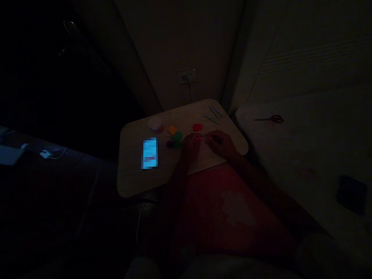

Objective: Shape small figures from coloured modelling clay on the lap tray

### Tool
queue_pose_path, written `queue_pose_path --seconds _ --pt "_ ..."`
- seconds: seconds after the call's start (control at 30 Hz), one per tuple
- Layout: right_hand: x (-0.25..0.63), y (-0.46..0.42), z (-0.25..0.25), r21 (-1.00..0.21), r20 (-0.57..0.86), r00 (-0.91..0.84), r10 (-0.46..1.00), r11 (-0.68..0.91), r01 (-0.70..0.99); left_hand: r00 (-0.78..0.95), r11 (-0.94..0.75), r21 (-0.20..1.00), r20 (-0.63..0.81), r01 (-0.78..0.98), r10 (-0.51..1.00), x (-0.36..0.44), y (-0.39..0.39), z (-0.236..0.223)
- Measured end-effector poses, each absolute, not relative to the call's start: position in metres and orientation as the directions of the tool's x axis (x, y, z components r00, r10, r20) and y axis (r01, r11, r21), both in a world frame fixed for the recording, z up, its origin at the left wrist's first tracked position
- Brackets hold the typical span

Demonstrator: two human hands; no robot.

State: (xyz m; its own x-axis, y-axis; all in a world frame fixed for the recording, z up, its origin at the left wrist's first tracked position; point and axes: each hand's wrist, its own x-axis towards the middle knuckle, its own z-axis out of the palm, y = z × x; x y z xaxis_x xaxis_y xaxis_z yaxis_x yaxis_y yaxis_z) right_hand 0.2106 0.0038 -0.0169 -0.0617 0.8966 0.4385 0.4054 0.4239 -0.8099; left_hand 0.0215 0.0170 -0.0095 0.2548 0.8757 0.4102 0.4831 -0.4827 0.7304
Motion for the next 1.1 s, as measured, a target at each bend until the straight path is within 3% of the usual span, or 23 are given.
queue_pose_path --seconds 0.17,0.33,0.53,0.73,1.1 --pt "0.209 0.0 -0.015 -0.799 0.366 -0.09 0.926 0.362 0.48 0.211 -0.486 0.706 0.445 0.515 0.871 0.021 0.021 -0.016" --pt "0.209 0.0 -0.013 -0.726 0.398 -0.162 0.903 0.418 0.546 0.179 -0.468 0.672 0.455 0.574 0.872 0.021 0.022 -0.016" --pt "0.21 0.002 -0.016 -0.843 0.339 -0.103 0.935 0.351 0.408 0.207 -0.448 0.574 0.436 0.686 0.876 0.022 0.016 -0.012" --pt "0.211 0.002 -0.019 -0.946 0.229 -0.105 0.968 0.247 0.211 0.418 -0.618 0.457 0.467 0.64 0.779 0.024 0.009 -0.002" --pt "0.212 0.0 -0.014 -0.923 0.228 -0.108 0.968 0.25 0.293 0.433 -0.619 0.459 0.451 0.637 0.781 0.025 0.01 0.003"
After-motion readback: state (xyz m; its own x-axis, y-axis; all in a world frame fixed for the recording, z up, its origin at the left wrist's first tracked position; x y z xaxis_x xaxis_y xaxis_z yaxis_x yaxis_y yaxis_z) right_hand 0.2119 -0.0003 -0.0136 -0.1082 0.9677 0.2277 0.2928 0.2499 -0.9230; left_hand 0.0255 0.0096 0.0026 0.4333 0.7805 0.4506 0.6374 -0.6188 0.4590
